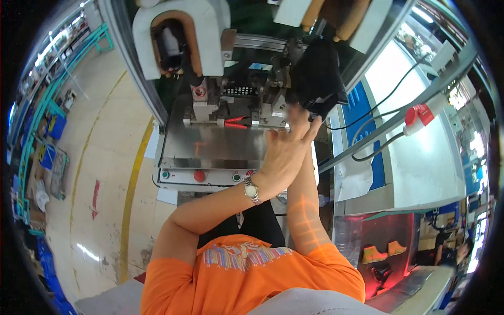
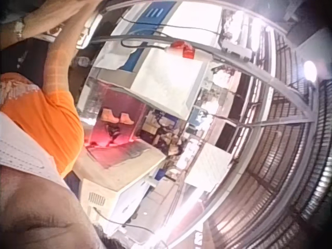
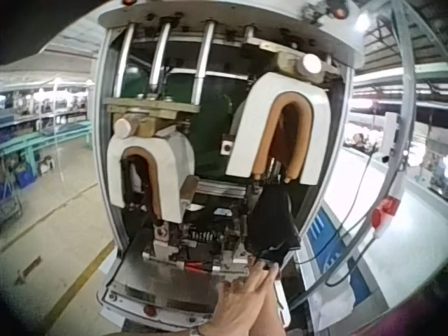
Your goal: The person operates a shoe pressing machine in a factory setting. They place a black shoe into the machine's mold, press a button to activate the pressing cycle, and then remove the shoe. This process is repeated multiple times throughout the video.
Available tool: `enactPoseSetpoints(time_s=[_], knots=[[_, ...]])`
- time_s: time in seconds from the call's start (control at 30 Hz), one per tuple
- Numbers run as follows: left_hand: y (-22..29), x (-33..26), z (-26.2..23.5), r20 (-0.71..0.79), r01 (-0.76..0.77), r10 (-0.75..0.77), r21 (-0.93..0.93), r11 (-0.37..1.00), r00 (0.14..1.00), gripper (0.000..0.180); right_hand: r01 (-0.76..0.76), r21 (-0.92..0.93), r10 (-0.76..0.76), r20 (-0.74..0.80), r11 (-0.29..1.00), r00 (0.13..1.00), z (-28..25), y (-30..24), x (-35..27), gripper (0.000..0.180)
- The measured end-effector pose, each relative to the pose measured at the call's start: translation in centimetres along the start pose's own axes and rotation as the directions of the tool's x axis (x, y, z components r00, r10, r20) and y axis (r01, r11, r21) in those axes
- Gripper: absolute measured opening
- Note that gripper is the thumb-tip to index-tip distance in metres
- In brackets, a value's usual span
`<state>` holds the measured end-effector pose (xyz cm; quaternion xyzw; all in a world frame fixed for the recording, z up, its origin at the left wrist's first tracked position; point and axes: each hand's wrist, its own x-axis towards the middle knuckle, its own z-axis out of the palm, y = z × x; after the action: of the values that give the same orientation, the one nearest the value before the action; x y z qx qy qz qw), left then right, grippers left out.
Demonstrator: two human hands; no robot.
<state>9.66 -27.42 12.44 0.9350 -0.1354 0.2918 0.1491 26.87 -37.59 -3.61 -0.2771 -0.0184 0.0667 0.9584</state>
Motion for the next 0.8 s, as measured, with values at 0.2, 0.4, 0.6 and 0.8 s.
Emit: enactPoseSetpoints(time_s=[0.2,0.4,0.6,0.8], knots=[[0.1,0.3,0.2,0.069,0.016,-0.011,-0.068,0.998,0.998,0.057,0.026,0.010,-0.026,-0.014,1.000,1.000,0.7,0.3,0.6,0.020],[0.3,1.3,0.5,-0.019,-0.077,0.075,-0.196,0.978,0.997,0.057,0.033,0.002,-0.032,-0.040,0.999,0.999,1.2,0.9,-0.4,0.019],[1.1,1.6,0.9,-0.030,-0.093,0.088,-0.222,0.971,0.996,0.060,0.053,-0.035,-0.055,-0.068,0.998,0.996,2.0,0.8,-0.3,0.019],[0.2,-0.2,0.6,0.027,-0.214,0.230,-0.277,0.937,0.973,0.052,0.095,-0.287,-0.151,-0.178,0.953,0.972,1.2,0.0,0.6,0.018]])
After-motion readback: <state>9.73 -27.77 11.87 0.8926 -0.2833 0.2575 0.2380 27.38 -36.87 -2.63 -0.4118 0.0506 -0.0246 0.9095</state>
